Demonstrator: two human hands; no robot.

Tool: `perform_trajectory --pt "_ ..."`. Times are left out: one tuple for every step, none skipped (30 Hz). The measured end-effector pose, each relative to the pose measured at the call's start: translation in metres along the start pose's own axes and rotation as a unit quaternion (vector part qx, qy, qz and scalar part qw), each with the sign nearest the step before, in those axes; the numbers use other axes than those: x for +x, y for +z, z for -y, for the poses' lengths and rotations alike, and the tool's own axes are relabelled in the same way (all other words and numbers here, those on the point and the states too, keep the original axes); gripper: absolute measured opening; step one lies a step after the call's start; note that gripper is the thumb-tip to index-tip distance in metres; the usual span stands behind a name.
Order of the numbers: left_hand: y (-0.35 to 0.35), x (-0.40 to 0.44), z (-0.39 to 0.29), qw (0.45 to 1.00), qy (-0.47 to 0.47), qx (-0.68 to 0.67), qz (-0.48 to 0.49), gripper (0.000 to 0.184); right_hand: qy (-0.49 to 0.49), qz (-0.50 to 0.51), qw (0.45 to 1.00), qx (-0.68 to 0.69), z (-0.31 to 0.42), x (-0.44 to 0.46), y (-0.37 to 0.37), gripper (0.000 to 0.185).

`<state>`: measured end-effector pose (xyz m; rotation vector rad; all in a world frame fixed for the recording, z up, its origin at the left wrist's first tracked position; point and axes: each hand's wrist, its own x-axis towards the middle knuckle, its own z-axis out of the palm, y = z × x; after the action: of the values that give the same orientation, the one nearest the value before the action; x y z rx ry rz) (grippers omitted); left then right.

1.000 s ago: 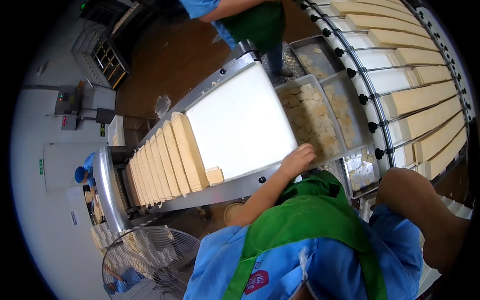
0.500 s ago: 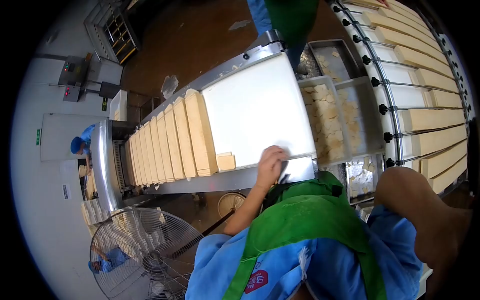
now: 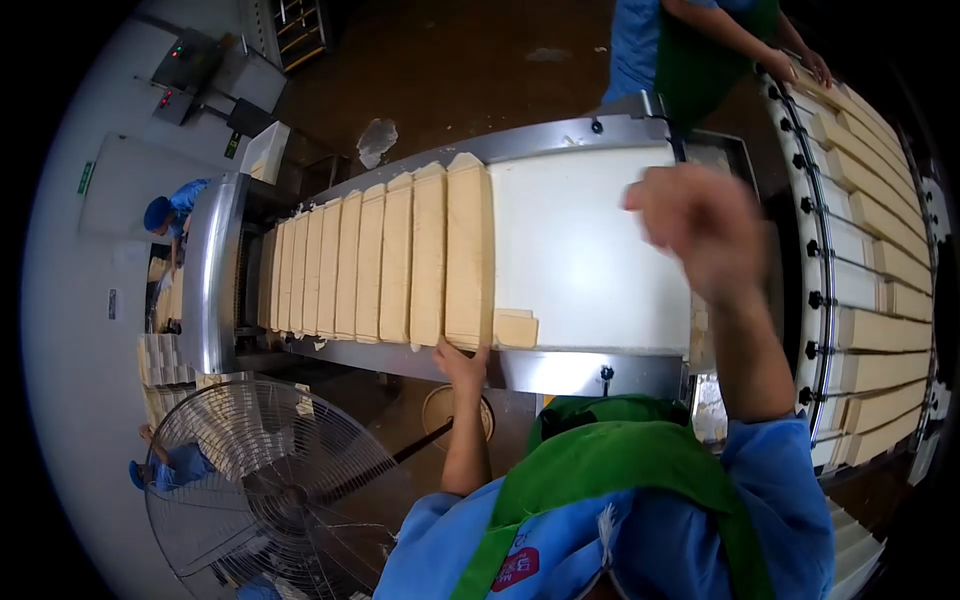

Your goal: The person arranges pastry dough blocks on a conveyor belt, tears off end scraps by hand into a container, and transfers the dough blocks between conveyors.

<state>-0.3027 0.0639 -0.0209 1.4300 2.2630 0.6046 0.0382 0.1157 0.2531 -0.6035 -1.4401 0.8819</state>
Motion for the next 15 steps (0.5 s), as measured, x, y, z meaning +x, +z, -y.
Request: perform_trajectory --pt "0.001 0.004 0.002 0.999 0.028 -0.034 0.024 0.087 0.079 -0.020 0.995 -0.058 -0.029 0.008 0.010 0.033" --pt "0.002 0.008 0.003 0.995 0.058 -0.067 0.048 0.088 0.154 -0.037 0.985 -0.069 -0.068 0.010 0.019 0.027" --pt "-0.001 0.009 -0.004 0.996 0.055 -0.043 0.053 0.089 0.202 -0.038 0.971 -0.122 -0.103 0.007 0.028 0.025" --pt "-0.005 0.010 -0.011 0.996 0.053 -0.047 0.050 0.089 0.249 -0.039 0.952 -0.176 -0.137 0.005 0.036 0.025" --pt "-0.007 0.011 -0.018 0.996 0.040 -0.050 0.066 0.089 0.245 0.015 0.934 -0.261 -0.171 -0.001 0.039 0.024" --pt "-0.007 0.012 -0.022 0.995 0.026 -0.053 0.083 0.088 0.237 0.069 0.906 -0.344 -0.203 -0.007 0.041 0.027" --pt "-0.006 0.012 -0.023 0.994 0.030 -0.064 0.082 0.089 0.256 0.090 0.868 -0.416 -0.228 -0.014 0.050 0.033" --pt "-0.004 0.012 -0.023 0.994 0.028 -0.070 0.078 0.089 0.272 0.108 0.824 -0.486 -0.246 -0.018 0.058 0.041" --pt "-0.003 0.012 -0.024 0.994 0.035 -0.049 0.088 0.090 0.369 0.188 0.763 -0.496 -0.255 -0.009 0.065 0.058" --pt "-0.003 0.013 -0.025 0.994 0.041 -0.028 0.099 0.091 0.364 0.190 0.763 -0.500 -0.269 -0.006 0.072 0.058" --pt "-0.003 0.013 -0.025 0.992 0.041 0.026 0.115 0.093 0.356 0.182 0.740 -0.541 -0.284 -0.006 0.082 0.063" --pt "-0.003 0.013 -0.027 0.993 0.041 0.021 0.112 0.093 0.346 0.174 0.716 -0.581 -0.290 0.001 0.091 0.068" --pt "-0.002 0.014 -0.030 0.991 0.050 0.046 0.115 0.094 0.366 0.188 0.705 -0.578 -0.299 0.012 0.097 0.071" --pt "-0.001 0.016 -0.032 0.989 0.058 0.072 0.119 0.095 0.363 0.188 0.704 -0.581 -0.307 0.023 0.103 0.071" --pt "0.000 0.017 -0.033 0.987 0.068 0.075 0.123 0.097 0.359 0.199 0.702 -0.581 -0.309 0.035 0.109 0.069"
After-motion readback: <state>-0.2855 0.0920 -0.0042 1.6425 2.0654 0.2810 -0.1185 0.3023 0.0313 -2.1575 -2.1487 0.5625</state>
